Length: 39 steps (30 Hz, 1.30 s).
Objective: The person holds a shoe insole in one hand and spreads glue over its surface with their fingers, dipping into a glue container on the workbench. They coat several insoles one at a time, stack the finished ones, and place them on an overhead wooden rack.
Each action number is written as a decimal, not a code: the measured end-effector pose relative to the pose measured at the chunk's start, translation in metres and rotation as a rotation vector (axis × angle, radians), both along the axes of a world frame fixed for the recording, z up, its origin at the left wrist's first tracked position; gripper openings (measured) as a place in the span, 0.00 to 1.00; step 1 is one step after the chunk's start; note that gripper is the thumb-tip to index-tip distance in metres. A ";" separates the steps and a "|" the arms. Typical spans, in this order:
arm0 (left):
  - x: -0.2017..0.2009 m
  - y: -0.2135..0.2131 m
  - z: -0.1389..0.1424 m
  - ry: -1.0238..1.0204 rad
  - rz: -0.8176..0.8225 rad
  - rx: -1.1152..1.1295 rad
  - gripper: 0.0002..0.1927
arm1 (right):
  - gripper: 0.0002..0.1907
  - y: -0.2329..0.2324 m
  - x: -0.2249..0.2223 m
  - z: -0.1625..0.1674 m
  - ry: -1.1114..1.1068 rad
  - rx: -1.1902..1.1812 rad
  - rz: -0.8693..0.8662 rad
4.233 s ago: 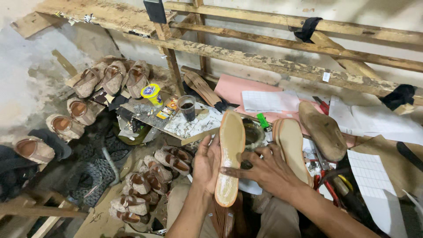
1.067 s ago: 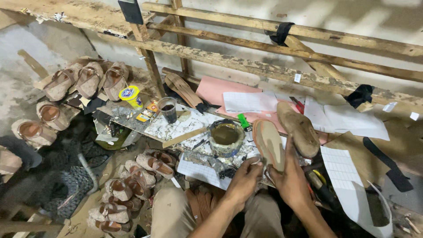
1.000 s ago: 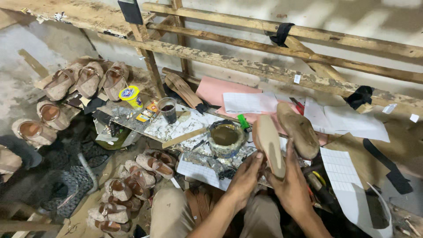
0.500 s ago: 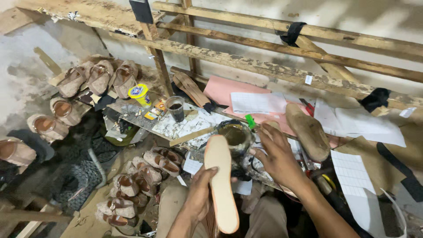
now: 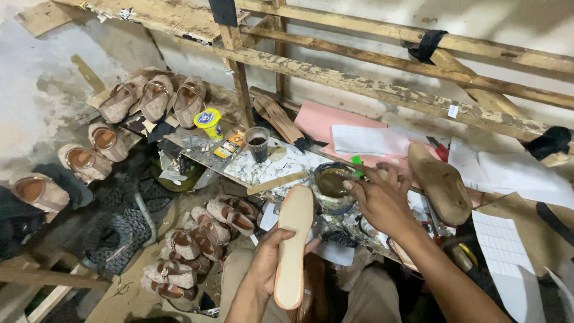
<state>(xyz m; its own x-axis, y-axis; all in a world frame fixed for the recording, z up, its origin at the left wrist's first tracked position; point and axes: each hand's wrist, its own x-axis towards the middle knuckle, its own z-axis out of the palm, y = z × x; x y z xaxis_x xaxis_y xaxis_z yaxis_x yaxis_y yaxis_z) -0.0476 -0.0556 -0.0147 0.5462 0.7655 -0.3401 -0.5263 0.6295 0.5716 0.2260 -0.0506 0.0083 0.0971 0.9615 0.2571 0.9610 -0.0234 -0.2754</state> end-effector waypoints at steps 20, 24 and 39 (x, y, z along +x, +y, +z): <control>0.018 0.024 0.019 -0.130 -0.275 0.191 0.39 | 0.45 -0.024 -0.004 0.000 -0.347 0.224 0.170; 0.026 0.031 0.017 -0.196 -0.243 0.177 0.37 | 0.44 -0.027 -0.014 -0.022 -0.351 0.224 0.216; 0.037 0.039 0.010 -0.167 -0.184 0.119 0.35 | 0.43 -0.027 -0.017 -0.011 -0.304 0.317 0.308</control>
